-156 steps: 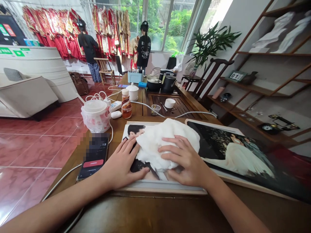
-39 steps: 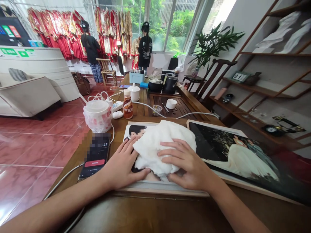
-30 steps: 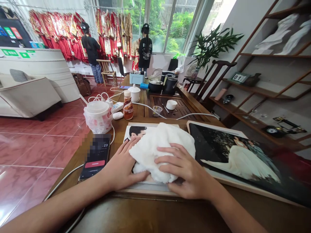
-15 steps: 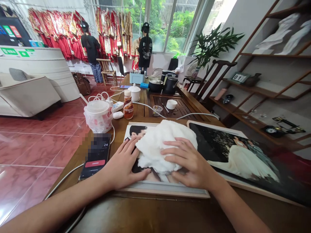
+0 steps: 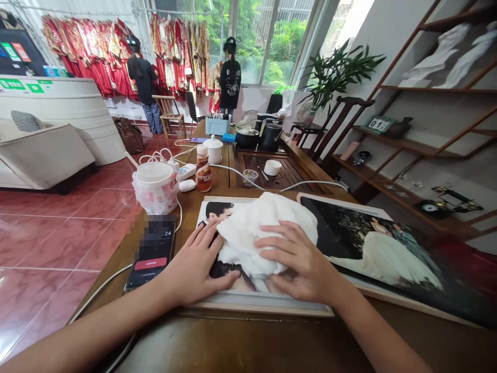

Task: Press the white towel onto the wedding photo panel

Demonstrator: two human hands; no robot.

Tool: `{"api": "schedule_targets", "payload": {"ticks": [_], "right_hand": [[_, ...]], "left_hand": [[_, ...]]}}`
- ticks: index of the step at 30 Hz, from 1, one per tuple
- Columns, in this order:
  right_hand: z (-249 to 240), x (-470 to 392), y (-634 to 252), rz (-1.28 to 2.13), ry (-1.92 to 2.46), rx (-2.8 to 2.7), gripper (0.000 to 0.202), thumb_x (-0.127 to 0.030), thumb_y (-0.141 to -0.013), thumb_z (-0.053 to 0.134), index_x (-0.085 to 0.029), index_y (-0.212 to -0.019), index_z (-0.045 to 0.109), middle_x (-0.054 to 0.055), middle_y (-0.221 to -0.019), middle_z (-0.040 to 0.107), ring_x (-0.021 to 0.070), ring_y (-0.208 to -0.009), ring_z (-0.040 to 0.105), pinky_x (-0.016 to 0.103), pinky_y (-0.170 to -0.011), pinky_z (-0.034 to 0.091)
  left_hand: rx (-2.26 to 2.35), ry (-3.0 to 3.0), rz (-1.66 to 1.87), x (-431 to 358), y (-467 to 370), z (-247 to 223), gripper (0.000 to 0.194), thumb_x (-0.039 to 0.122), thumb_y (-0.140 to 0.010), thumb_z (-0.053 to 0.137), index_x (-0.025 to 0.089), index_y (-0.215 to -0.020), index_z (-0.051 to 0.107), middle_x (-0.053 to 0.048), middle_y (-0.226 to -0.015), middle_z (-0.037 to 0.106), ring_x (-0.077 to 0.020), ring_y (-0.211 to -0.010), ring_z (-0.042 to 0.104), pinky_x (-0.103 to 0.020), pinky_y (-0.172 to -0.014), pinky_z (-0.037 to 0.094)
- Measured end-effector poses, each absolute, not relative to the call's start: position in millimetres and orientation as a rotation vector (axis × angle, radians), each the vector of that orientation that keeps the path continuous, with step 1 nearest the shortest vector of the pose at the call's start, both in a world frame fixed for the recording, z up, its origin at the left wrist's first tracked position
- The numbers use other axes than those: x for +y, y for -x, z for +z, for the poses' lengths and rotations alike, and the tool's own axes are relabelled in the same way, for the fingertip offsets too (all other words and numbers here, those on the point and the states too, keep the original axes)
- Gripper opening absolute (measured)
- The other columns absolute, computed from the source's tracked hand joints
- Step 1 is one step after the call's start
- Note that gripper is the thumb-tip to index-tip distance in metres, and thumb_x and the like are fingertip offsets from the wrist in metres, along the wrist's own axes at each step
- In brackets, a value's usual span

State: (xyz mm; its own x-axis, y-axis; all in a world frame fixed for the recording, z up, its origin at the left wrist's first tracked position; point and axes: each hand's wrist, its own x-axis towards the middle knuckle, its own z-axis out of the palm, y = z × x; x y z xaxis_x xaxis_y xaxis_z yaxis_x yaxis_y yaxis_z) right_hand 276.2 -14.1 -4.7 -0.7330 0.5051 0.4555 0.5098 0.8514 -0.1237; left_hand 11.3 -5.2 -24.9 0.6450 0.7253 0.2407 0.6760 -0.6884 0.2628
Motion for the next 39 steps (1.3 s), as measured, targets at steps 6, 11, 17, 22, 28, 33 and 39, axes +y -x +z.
{"api": "schedule_targets", "payload": {"ticks": [6, 11, 17, 22, 28, 33, 39], "right_hand": [[-5, -17, -272, 0.006, 0.700, -2.564, 0.029, -0.018, -0.080, 0.060, -0.022, -0.109, 0.056, 0.003, -0.118, 0.067, 0.0267, -0.128, 0.049, 0.049, -0.111, 0.023], [-3, -13, -278, -0.054, 0.804, -2.548, 0.023, -0.019, -0.081, 0.060, -0.021, -0.103, 0.056, 0.004, -0.118, 0.067, 0.0288, -0.127, 0.048, 0.051, -0.108, 0.024], [-4, -20, -269, 0.010, 0.682, -2.587, 0.030, -0.019, -0.079, 0.060, -0.022, -0.109, 0.056, 0.002, -0.119, 0.067, 0.0259, -0.128, 0.047, 0.048, -0.111, 0.021], [-2, -12, -280, -0.069, 0.811, -2.558, 0.024, -0.020, -0.080, 0.061, -0.022, -0.104, 0.057, 0.004, -0.119, 0.067, 0.0278, -0.127, 0.048, 0.051, -0.109, 0.023], [-3, -20, -269, 0.005, 0.711, -2.593, 0.028, -0.020, -0.079, 0.059, -0.023, -0.107, 0.057, 0.004, -0.119, 0.067, 0.0275, -0.129, 0.047, 0.050, -0.110, 0.022], [-3, -13, -278, -0.065, 0.782, -2.564, 0.026, -0.020, -0.079, 0.060, -0.022, -0.105, 0.056, 0.005, -0.120, 0.067, 0.0281, -0.127, 0.049, 0.051, -0.109, 0.024], [-3, -19, -269, -0.007, 0.715, -2.574, 0.027, -0.021, -0.078, 0.060, -0.022, -0.105, 0.057, 0.004, -0.117, 0.068, 0.0286, -0.128, 0.048, 0.051, -0.108, 0.024]], "left_hand": [[1.156, -2.721, 0.472, -5, -11, -26, 0.080, 0.051, -0.089, 0.059, 0.011, -0.151, 0.029, -0.016, -0.159, 0.019, -0.0351, -0.147, 0.010, -0.052, -0.118, 0.019], [1.175, -2.719, 0.484, -6, -13, -23, 0.075, 0.054, -0.090, 0.057, 0.013, -0.149, 0.033, -0.015, -0.159, 0.021, -0.0345, -0.147, 0.011, -0.052, -0.118, 0.020], [1.152, -2.730, 0.466, -4, -11, -27, 0.078, 0.051, -0.089, 0.059, 0.013, -0.151, 0.030, -0.015, -0.160, 0.020, -0.0340, -0.147, 0.010, -0.052, -0.118, 0.020], [1.178, -2.721, 0.477, -6, -12, -24, 0.075, 0.053, -0.090, 0.057, 0.014, -0.149, 0.033, -0.015, -0.159, 0.021, -0.0341, -0.147, 0.012, -0.051, -0.118, 0.020], [1.150, -2.723, 0.514, -5, -10, -28, 0.078, 0.051, -0.088, 0.060, 0.014, -0.151, 0.031, -0.014, -0.158, 0.024, -0.0353, -0.146, 0.015, -0.053, -0.117, 0.022], [1.153, -2.709, 0.536, -5, -12, -25, 0.074, 0.052, -0.089, 0.060, 0.018, -0.149, 0.035, -0.013, -0.158, 0.025, -0.0354, -0.146, 0.017, -0.053, -0.117, 0.022], [1.147, -2.714, 0.505, -5, -11, -25, 0.076, 0.050, -0.089, 0.060, 0.014, -0.150, 0.032, -0.014, -0.159, 0.023, -0.0349, -0.146, 0.014, -0.051, -0.117, 0.021]]}}
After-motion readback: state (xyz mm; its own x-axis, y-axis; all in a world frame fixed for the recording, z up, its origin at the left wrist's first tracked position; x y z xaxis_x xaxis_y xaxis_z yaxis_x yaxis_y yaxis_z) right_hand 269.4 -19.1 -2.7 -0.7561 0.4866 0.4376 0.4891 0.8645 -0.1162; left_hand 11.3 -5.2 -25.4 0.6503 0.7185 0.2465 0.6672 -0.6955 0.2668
